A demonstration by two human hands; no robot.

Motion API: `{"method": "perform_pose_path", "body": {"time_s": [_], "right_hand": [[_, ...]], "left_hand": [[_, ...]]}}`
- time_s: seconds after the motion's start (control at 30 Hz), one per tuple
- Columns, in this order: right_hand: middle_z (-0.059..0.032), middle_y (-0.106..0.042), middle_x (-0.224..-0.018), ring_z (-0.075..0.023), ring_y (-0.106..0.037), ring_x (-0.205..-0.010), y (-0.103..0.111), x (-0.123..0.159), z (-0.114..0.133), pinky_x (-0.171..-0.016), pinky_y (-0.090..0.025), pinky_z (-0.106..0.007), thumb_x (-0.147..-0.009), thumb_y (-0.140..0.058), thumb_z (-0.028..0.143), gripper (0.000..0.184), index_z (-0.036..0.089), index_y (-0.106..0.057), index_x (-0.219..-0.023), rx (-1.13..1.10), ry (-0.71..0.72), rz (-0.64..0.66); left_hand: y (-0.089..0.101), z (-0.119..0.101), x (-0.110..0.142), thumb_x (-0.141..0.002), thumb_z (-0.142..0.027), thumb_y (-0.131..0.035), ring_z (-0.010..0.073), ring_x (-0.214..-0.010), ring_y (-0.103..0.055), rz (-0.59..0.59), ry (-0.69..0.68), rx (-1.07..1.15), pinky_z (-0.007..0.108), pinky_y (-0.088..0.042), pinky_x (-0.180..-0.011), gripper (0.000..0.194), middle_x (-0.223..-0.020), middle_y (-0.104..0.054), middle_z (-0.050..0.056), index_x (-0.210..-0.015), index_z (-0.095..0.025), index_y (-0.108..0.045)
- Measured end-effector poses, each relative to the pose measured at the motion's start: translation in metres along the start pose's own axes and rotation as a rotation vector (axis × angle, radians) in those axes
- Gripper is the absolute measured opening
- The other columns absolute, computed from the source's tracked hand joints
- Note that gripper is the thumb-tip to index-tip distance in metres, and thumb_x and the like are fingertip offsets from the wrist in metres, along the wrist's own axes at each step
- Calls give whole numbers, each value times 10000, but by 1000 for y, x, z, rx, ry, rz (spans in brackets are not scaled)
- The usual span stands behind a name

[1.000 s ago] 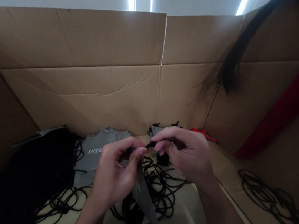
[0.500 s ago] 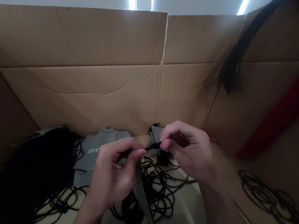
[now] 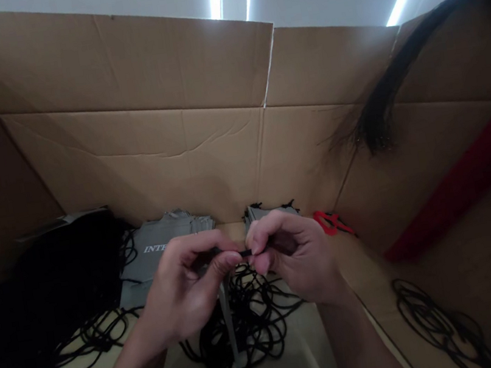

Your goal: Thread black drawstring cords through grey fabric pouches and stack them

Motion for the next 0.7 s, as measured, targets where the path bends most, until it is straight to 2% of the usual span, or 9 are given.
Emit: {"method": "perform_pose_path", "body": {"time_s": [0.1, 0.17, 0.23, 0.37, 0.43, 0.53, 0.7], "right_hand": [[34, -676, -676, -91, -614, -556, 0, -1, -1, -503, -514, -196, -860, -876, 359, 231, 213, -702, -821, -23, -2, -37], [23, -709, -715, -89, -639, -557, 1, 0, 0, -510, -534, -195, -911, -824, 306, 128, 215, -739, -878, 53, -14, -31], [9, -749, -758, -100, -680, -595, 4, 1, 6, -549, -564, -212, -965, -752, 233, 31, 227, -775, -945, 185, 39, -35], [10, -797, -843, -132, -728, -717, 3, 6, 24, -669, -609, -266, -931, -778, 131, 194, 275, -786, -1060, 390, 306, -86], [7, -806, -886, -145, -735, -762, -1, 8, 29, -705, -620, -291, -928, -762, 83, 277, 289, -769, -1113, 469, 398, -62], [9, -790, -839, -150, -727, -768, -6, 8, 34, -703, -621, -306, -965, -648, 23, 310, 283, -760, -1090, 568, 468, -37], [28, -762, -774, -130, -705, -715, 0, 8, 37, -678, -602, -272, -987, -653, 63, 225, 267, -742, -1021, 655, 492, -131]], "left_hand": [[4, 3, -2, -957, -221, -689, 107, -548, -495, -31, 32, 45, 213, -391, -475, 174, -664, -671, 22, -808, -156, -752], [6, 2, -4, -951, -219, -686, 100, -529, -459, -32, 32, 26, 207, -360, -454, 192, -617, -621, 8, -783, -149, -747], [8, 0, -6, -949, -226, -680, 98, -522, -440, -37, 28, 6, 207, -342, -444, 215, -588, -580, -1, -756, -146, -732], [10, -1, -8, -947, -229, -676, 89, -502, -412, -40, 41, -6, 199, -319, -425, 226, -563, -537, -16, -742, -145, -717], [10, -2, -8, -947, -231, -677, 86, -498, -407, -38, 43, -1, 196, -314, -418, 228, -562, -532, -18, -739, -145, -716], [9, 0, -7, -953, -246, -676, 89, -506, -410, -28, 58, 6, 200, -314, -419, 239, -572, -543, -9, -743, -142, -721], [7, 1, -7, -948, -250, -683, 75, -486, -367, -23, 92, 57, 190, -279, -402, 229, -557, -504, -27, -750, -140, -721]]}}
Point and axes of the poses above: each hand's wrist, its own x-axis away from the middle knuckle, its own y-axis out of the back of the hand, z = x × y, the point moved 6 cm from there along -x, towards the middle knuckle
